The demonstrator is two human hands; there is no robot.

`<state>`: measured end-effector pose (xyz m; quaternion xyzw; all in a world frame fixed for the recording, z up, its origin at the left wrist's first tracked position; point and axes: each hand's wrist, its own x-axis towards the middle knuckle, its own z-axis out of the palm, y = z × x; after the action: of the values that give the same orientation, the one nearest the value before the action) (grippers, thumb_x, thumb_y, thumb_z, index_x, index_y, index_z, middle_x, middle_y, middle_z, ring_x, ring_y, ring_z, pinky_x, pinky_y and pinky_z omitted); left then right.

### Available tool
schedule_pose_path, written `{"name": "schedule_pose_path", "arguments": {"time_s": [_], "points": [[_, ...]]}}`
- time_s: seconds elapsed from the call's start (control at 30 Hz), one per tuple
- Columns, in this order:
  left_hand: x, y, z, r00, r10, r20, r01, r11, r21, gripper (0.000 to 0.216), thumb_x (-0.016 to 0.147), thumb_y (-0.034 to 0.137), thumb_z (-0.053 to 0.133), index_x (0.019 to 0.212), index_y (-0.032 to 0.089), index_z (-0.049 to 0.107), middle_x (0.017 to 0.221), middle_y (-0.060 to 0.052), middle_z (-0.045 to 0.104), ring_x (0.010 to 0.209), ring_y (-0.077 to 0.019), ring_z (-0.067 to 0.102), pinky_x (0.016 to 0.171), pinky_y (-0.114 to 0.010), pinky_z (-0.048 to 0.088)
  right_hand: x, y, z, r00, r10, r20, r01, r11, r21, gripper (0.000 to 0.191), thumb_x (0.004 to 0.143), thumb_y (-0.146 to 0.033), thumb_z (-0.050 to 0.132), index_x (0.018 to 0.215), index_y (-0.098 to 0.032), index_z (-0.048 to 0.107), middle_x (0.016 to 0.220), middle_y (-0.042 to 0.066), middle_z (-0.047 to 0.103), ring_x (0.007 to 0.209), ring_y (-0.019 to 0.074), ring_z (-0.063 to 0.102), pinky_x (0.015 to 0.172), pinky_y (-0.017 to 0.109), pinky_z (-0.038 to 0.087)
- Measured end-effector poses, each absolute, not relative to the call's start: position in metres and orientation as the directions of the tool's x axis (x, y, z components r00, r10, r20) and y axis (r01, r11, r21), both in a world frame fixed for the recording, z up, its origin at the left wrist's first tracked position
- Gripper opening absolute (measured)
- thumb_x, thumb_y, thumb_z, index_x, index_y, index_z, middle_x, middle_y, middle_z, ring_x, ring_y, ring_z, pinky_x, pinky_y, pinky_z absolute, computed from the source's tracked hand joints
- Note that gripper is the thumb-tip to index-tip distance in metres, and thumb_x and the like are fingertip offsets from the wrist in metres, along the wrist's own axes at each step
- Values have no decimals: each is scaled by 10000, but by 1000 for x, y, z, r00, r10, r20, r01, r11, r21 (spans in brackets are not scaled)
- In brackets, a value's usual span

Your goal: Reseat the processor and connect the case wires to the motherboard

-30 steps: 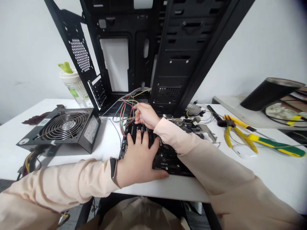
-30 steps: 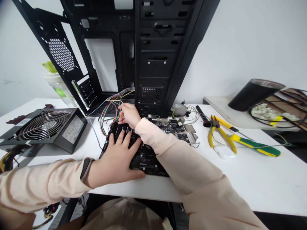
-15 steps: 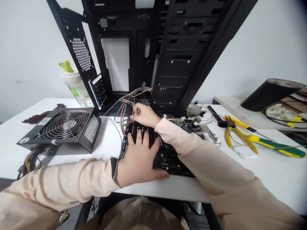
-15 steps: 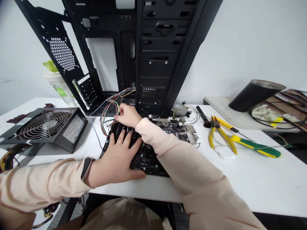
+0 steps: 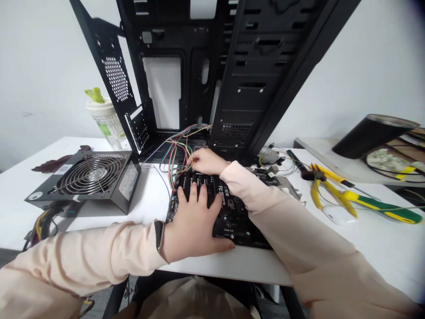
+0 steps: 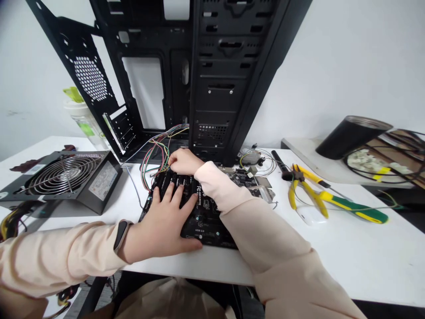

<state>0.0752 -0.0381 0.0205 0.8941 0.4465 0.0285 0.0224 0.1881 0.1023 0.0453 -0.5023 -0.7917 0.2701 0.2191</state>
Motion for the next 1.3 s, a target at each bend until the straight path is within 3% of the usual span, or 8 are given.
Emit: {"name": "schedule_pose_path", "arguments": {"time_s": [0.13,0.3,0.53,0.83,1.03,1.3], "points": [[75,-38,19,600,798,49,796,-602,61,1027,664,789,582,1470,189,367,1471,-308,369,1366,-559,271,1025,-778,181,182,100,41,-447,888,108,706,425,-566,188,663,-38,612,741,-147,745,682,12,702,692,126,620,732,225,459],[76,-38,20,600,799,49,796,-602,62,1039,659,793,581,1472,186,356,1471,-306,368,1363,-556,279,1027,-773,183,179,103,37,-473,867,158,698,477,-534,184,708,-28,594,719,-141,739,706,19,710,689,115,617,731,214,448],[75,-38,21,600,799,39,797,-602,59,1052,649,788,594,1478,190,339,1476,-294,366,1369,-553,270,1029,-770,189,170,110,25,-405,875,264,660,480,-579,185,819,-137,595,934,-126,739,823,27,733,725,100,630,756,218,460],[76,-38,20,603,796,46,794,-605,56,1057,657,790,586,1482,184,322,1480,-299,352,1367,-554,270,1025,-774,189,166,112,15,-481,849,220,611,504,-610,274,816,-77,574,983,-184,763,1022,38,760,974,135,689,914,232,483],[75,-38,20,600,798,61,795,-603,61,1035,663,781,588,1475,188,340,1473,-306,359,1366,-553,277,1028,-767,187,169,109,18,-485,845,227,614,514,-600,305,783,-29,542,921,-174,772,963,26,766,927,120,692,893,210,480],[75,-38,21,603,796,41,793,-605,69,1022,674,784,577,1471,183,357,1476,-310,360,1372,-555,265,1028,-771,174,182,98,29,-381,883,273,690,468,-552,232,645,-5,534,719,-121,721,702,22,701,672,113,607,687,213,443]]}}
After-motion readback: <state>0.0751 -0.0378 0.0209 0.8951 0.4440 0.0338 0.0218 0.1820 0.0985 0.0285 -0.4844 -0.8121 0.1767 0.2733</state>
